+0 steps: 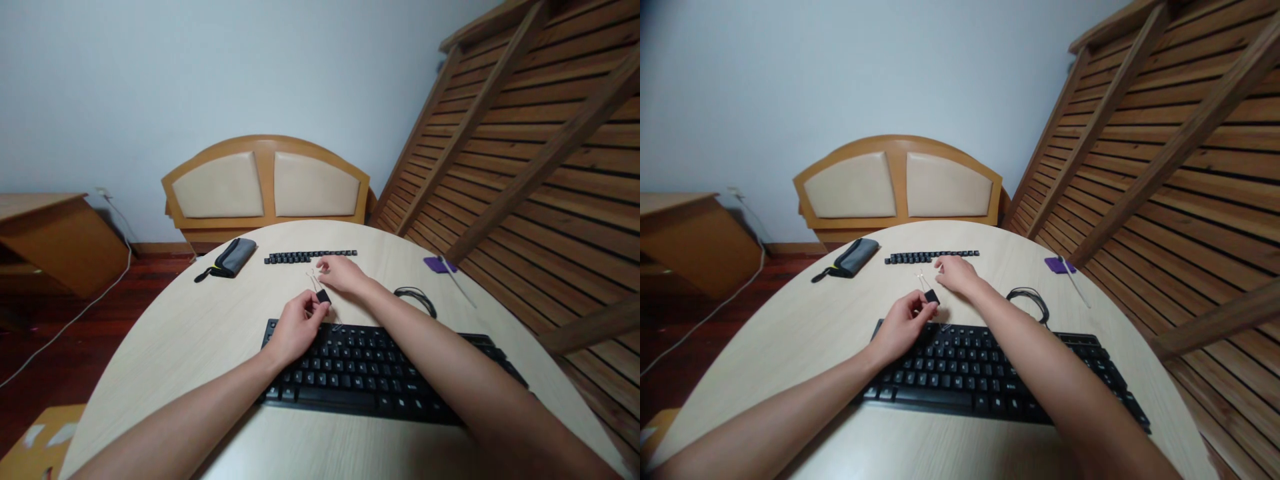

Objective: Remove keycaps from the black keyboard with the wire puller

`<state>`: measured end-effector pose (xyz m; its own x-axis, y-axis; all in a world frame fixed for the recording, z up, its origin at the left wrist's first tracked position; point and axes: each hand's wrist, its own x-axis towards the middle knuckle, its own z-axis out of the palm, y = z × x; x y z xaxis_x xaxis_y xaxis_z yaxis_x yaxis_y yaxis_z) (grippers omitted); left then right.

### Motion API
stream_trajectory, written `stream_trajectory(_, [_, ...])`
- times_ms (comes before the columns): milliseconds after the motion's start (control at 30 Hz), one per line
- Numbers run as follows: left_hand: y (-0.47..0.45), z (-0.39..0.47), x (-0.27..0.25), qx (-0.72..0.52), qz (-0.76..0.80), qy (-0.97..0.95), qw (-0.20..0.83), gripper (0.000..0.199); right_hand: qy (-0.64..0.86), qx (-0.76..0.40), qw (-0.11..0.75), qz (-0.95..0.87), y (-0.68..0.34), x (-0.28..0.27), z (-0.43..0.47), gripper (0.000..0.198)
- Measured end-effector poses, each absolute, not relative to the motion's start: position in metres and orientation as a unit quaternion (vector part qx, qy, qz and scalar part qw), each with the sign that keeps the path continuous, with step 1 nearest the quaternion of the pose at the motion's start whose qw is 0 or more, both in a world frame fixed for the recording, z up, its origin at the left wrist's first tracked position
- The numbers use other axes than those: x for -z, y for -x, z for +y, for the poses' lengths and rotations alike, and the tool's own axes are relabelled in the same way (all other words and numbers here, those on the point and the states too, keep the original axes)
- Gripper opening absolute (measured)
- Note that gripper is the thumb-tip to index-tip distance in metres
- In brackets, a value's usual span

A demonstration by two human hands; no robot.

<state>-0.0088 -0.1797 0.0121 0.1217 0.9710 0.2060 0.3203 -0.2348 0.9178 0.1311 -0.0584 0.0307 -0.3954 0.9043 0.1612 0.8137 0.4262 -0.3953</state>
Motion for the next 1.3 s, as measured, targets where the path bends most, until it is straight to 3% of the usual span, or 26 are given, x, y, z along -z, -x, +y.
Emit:
stream_trajectory(133, [0.008,-0.181,-0.014,-0.440,0.476,-0.652,0.394,0.020,0.484,-0.154,0.154,-0.847,-0.171,-0.040,-0.104,0.015])
stream_trajectory(267, [0.008,-0.182,-0.016,-0.428,0.464,-0.654,0.417,0.019,0.394,-0.257,0.117,-0.875,-0.205,-0.052,-0.143,0.017])
stream_trajectory(667, [0.007,-0.189,-0.026,-0.376,0.452,-0.687,0.427,0.020,0.332,-0.330,0.191,-0.863,-0.217,-0.045,-0.176,0.022])
stream_trajectory(833, [0.007,-0.189,-0.026,-0.364,0.449,-0.701,0.418,0.021,0.325,-0.332,0.177,-0.868,-0.219,-0.046,-0.176,0.031])
stream_trajectory(1300, [0.008,-0.193,-0.027,-0.340,0.425,-0.764,0.347,0.024,0.291,-0.299,0.227,-0.880,-0.214,-0.029,-0.174,0.015])
